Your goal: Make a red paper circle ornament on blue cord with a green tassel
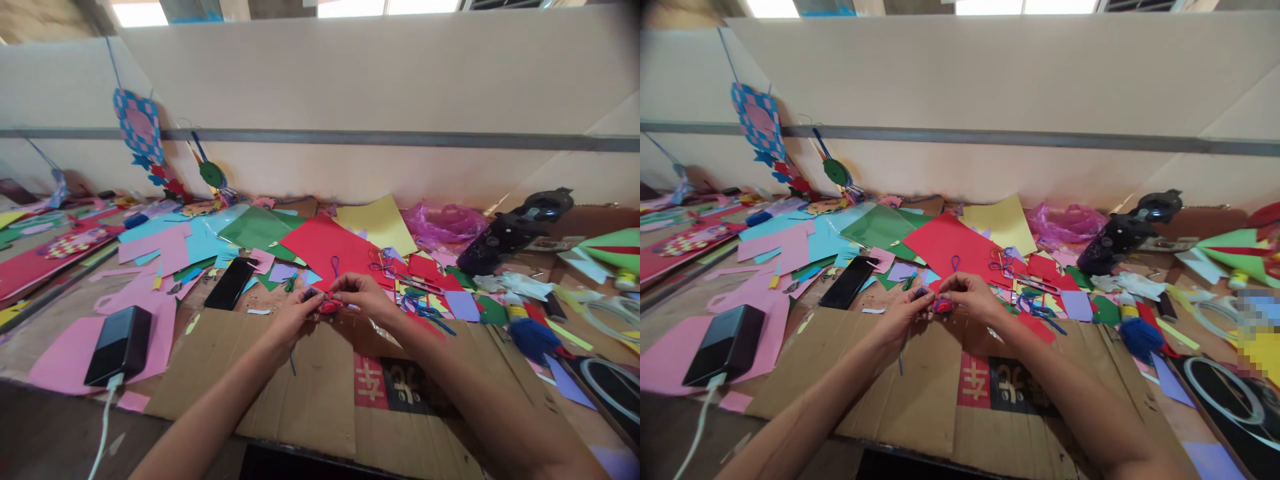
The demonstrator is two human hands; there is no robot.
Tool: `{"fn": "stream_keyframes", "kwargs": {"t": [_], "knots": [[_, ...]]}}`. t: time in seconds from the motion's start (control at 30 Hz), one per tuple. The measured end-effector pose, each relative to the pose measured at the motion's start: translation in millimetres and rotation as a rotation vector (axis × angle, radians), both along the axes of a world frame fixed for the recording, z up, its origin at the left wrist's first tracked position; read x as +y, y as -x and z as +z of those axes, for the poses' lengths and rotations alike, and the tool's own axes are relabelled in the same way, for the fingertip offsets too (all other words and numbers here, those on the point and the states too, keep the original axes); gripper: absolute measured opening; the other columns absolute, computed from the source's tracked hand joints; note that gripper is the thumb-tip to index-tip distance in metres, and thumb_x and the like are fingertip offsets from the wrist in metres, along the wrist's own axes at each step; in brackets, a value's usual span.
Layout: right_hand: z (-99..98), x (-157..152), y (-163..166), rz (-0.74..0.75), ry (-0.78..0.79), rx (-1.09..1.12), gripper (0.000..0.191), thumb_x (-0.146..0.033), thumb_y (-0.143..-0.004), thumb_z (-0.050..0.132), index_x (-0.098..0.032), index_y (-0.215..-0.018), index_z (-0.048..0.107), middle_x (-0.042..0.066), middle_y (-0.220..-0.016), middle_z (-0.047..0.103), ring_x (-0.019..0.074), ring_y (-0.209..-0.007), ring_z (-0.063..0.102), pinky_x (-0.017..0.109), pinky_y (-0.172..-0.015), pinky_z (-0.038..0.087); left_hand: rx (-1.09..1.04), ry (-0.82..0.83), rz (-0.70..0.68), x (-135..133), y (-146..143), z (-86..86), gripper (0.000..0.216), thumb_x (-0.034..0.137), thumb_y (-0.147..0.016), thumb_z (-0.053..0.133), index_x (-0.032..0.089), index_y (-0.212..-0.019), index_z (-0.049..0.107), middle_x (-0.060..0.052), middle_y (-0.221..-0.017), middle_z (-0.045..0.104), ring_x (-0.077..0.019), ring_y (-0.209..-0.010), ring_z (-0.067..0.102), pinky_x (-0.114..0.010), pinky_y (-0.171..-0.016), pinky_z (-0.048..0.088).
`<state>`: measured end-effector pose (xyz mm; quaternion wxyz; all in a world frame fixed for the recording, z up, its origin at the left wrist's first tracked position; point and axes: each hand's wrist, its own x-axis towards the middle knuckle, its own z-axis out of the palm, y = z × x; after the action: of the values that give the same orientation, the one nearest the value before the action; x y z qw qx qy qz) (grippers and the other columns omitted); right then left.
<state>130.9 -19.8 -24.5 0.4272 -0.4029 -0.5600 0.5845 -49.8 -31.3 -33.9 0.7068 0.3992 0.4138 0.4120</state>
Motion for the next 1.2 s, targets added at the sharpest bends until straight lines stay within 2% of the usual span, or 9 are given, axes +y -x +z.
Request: {"fn": "stream_keyframes", "kwargs": {"t": [0.17,0.3,0.4,0.73,1.03,1.2], "knots": [[0.8,-7,6,-0.028,-0.124,-0.072,0.028,-0.038,-0.074,0.075,-0.017,-0.091,0.068,0.003,-0.082,0.071,0.0138,-0.072,0.065,0.026,-0.067,0.051,-0.024,0.004,0.052,5,1,-9.6,0.049,0.051,-0.055,0.088,0.015,-0.072,0.060,0.004,-0.057,0.055,-0.0032,-0.045,0.044,-0.015,-0.044,0.029],[0.9,-11,8,-0.055,-0.195,-0.141,0.024,-0.034,-0.078,0.069,-0.018,-0.097,0.068,0.002,-0.079,0.070,0.0140,-0.071,0.065,0.025,-0.065,0.050,-0.003,0.029,0.067,4,1,-8.3,0.051,0.054,-0.054,0.087,0.015,-0.076,0.061,0.005,-0.055,0.054,-0.0041,-0.041,0.042,-0.017,-0.040,0.025],[2.1,-11,8,-0.075,-0.214,-0.148,0.022,-0.032,-0.078,0.068,-0.018,-0.096,0.068,0.003,-0.081,0.070,0.0144,-0.072,0.065,0.026,-0.066,0.051,-0.007,0.016,0.056,3,0,-5.2,0.052,0.053,-0.053,0.088,0.015,-0.077,0.063,0.004,-0.058,0.057,-0.0044,-0.045,0.046,-0.016,-0.043,0.029],[6.3,-9,6,-0.179,-0.219,-0.131,0.021,-0.029,-0.075,0.066,-0.018,-0.092,0.067,-0.001,-0.072,0.062,0.0120,-0.063,0.055,0.024,-0.059,0.043,0.006,0.029,0.032,-3,-1,4.2,0.043,0.046,-0.059,0.086,0.015,-0.082,0.066,0.001,-0.068,0.063,-0.0054,-0.050,0.048,-0.017,-0.046,0.029],[2.1,-6,4,-0.197,-0.249,-0.145,0.023,-0.030,-0.076,0.065,-0.019,-0.096,0.069,0.001,-0.077,0.066,0.0141,-0.068,0.057,0.026,-0.063,0.044,0.018,-0.006,0.023,-5,-1,5.7,0.036,0.043,-0.063,0.084,0.016,-0.077,0.066,0.001,-0.068,0.061,-0.0056,-0.053,0.047,-0.018,-0.049,0.031],[2.0,-6,4,-0.218,-0.277,-0.147,0.020,-0.029,-0.077,0.064,-0.019,-0.093,0.070,0.003,-0.081,0.069,0.0152,-0.071,0.060,0.028,-0.066,0.046,0.018,-0.055,0.022,-3,-1,2.1,0.041,0.046,-0.059,0.085,0.016,-0.075,0.064,0.000,-0.070,0.061,-0.0066,-0.057,0.050,-0.018,-0.054,0.037]]}}
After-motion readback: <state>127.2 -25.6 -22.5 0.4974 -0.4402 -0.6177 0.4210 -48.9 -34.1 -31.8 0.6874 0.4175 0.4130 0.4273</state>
